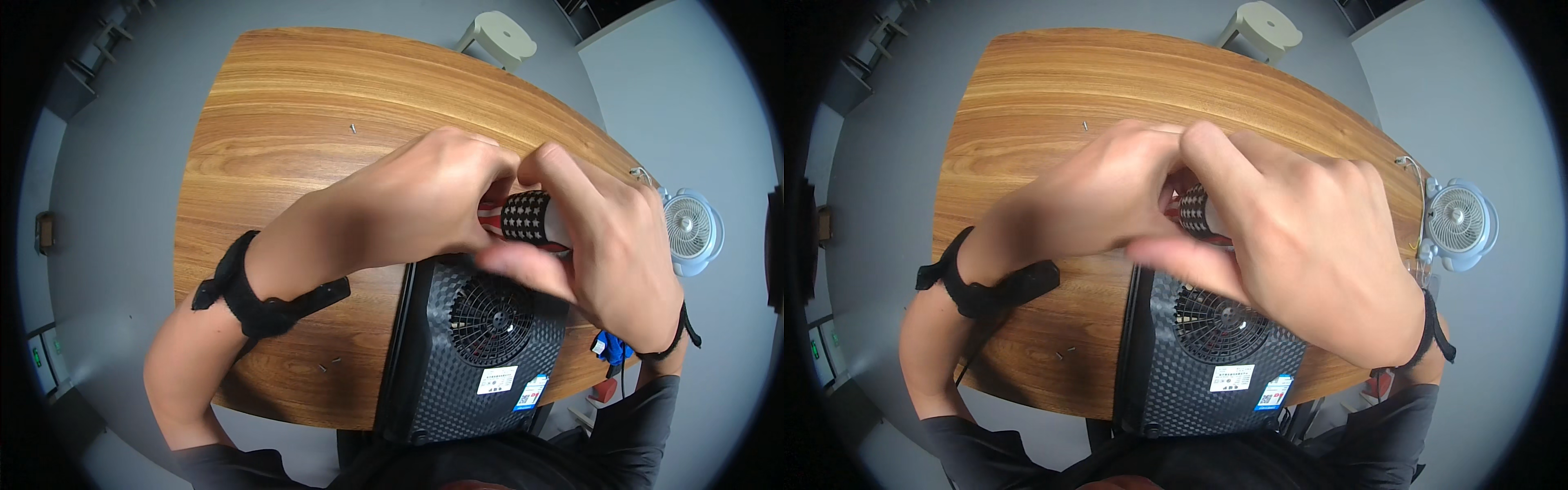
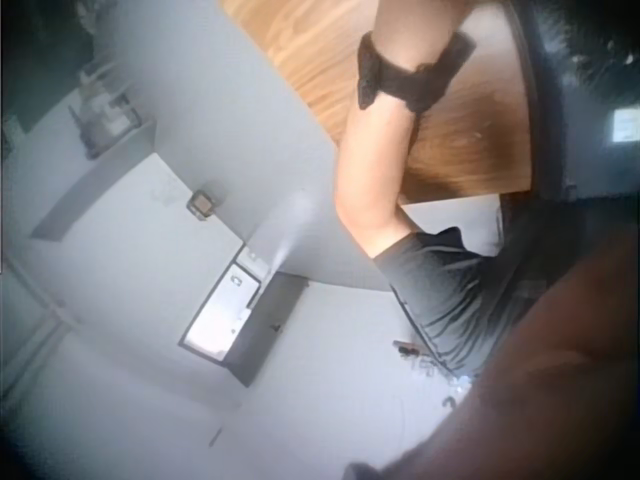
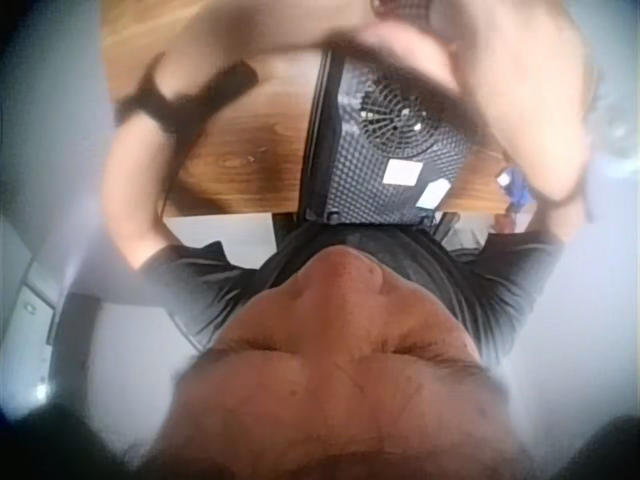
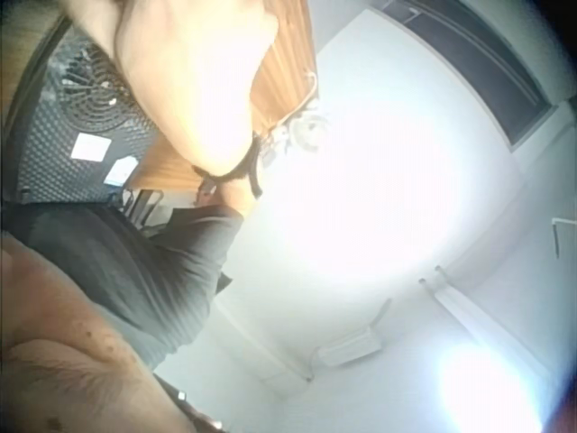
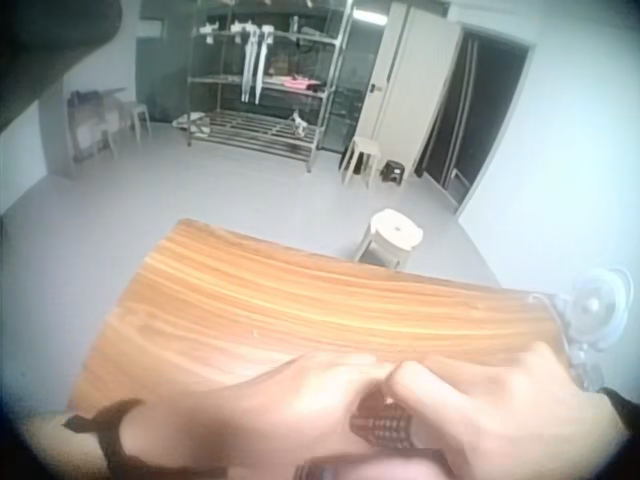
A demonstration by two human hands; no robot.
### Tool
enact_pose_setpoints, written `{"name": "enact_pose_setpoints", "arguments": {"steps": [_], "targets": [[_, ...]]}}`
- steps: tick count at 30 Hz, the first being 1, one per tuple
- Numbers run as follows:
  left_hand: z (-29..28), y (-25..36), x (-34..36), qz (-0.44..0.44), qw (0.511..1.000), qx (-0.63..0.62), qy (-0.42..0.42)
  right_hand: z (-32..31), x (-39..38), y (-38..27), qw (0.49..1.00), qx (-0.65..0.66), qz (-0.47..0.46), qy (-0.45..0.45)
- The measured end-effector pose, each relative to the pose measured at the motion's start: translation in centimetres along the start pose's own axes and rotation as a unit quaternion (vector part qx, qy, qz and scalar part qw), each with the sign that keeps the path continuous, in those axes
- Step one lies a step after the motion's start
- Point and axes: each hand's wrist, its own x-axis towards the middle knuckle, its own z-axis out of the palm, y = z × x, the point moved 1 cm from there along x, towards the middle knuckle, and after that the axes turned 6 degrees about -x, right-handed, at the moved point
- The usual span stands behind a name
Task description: The person wipes the top and bottom surfaces of a black portable induction cooktop with a blue cloth. Then, using a screwdriver, they remove several screws from the bottom of the cooktop.
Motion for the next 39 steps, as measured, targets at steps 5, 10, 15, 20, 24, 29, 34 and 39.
{"name": "enact_pose_setpoints", "arguments": {"steps": [5, 10, 15, 20, 24, 29, 34, 39], "targets": [[-0.2, -0.3, 0.2, 0.002, 0.999, 0.045, -0.028, 0.7, -0.2, 0.8, 0.997, 0.069, -0.03, 0.019], [-0.7, 0.2, 0.0, -0.056, 0.994, 0.023, -0.086, 0.2, 0.1, 1.1, 0.99, 0.09, -0.107, 0.034], [0.1, -0.3, 0.2, -0.039, 0.998, 0.037, -0.026, -0.3, -0.2, -0.2, 0.996, 0.078, 0.027, -0.023], [-0.4, -0.3, -0.1, -0.035, 0.997, 0.015, -0.063, 0.4, -0.4, 0.2, 0.996, 0.076, -0.047, 0.017], [-0.2, -0.5, -0.1, -0.061, 0.995, -0.027, -0.071, 0.1, 0.1, 0.5, 0.991, 0.092, -0.09, 0.024], [0.0, -1.0, 0.1, -0.015, 0.998, 0.049, -0.045, -0.2, -0.3, -0.1, 0.996, 0.082, 0.016, -0.027], [-1.4, -0.4, -0.1, -0.115, 0.987, 0.053, -0.095, 0.3, -0.7, 0.0, 0.994, 0.105, -0.002, -0.01], [-2.3, -2.3, -0.7, -0.276, 0.949, 0.084, -0.128, -0.1, -0.8, 0.0, 0.993, 0.106, -0.015, -0.054]]}}
